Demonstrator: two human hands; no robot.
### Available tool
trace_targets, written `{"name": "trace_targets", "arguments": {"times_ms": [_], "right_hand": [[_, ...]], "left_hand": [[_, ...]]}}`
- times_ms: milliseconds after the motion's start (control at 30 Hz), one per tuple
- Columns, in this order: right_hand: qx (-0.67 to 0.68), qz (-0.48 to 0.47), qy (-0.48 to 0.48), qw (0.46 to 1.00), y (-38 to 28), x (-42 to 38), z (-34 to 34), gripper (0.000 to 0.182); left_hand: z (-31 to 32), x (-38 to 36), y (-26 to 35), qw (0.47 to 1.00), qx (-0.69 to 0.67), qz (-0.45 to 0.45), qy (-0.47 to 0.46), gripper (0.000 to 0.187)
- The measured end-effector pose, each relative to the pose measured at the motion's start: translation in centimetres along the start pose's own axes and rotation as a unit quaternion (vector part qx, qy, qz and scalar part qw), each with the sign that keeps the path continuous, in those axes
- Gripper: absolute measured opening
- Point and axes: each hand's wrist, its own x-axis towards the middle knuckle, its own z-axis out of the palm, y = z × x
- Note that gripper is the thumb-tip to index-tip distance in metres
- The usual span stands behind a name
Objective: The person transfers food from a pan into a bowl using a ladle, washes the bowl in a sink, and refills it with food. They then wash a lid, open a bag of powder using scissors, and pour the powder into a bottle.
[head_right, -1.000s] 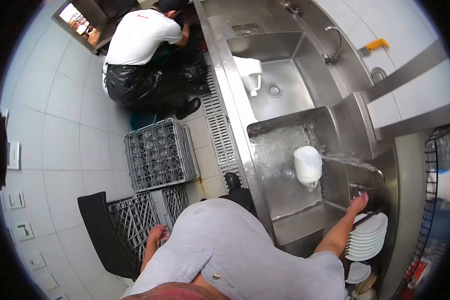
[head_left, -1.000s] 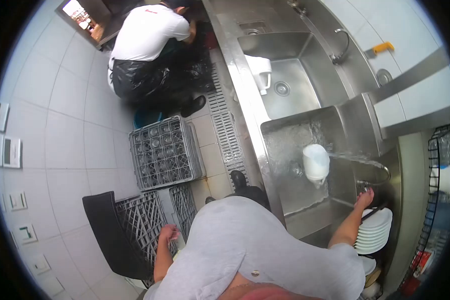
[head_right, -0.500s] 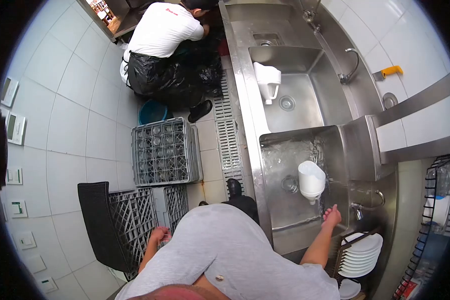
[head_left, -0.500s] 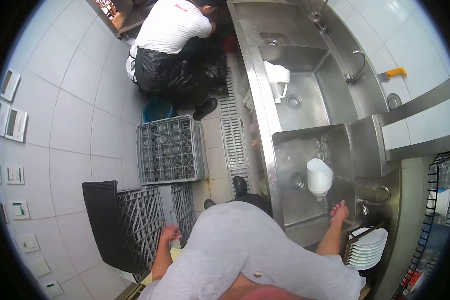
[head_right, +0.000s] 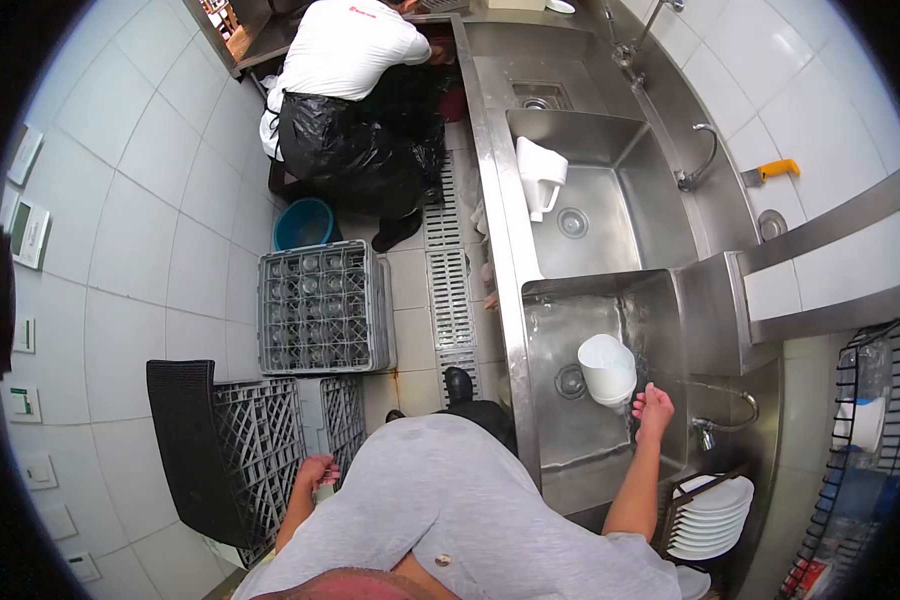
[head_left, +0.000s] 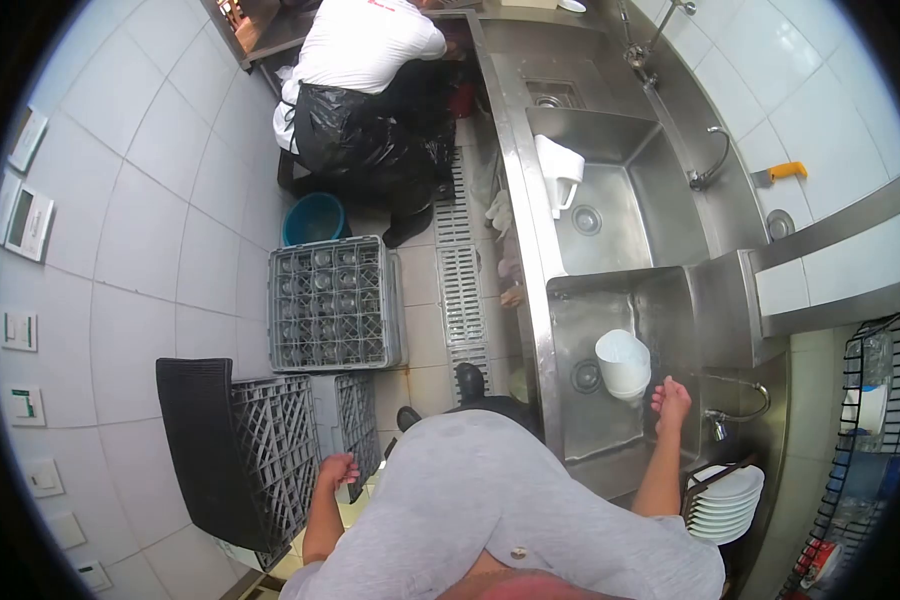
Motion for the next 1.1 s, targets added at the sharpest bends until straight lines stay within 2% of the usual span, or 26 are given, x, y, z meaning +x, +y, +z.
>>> {"name": "trace_targets", "arguments": {"times_ms": [633, 833, 1100], "right_hand": [[-0.045, 0.002, -0.091, 0.995, -1.5, -1.6, 4.4, 0.02], [-0.058, -0.042, -0.139, 0.988, -3.4, -2.0, 7.3, 0.02], [-0.091, -0.148, -0.128, 0.976, -6.6, -2.3, 12.4, 0.017]], "left_hand": [[-0.1, 0.2, -1.4, 1.0, -0.022, -0.015, 0.003, 0.035], [0.0, 0.4, -0.9, 1.0, -0.028, -0.005, -0.008, 0.032], [-0.2, 1.1, -1.6, 0.999, -0.038, -0.005, 0.0, 0.029]]}}
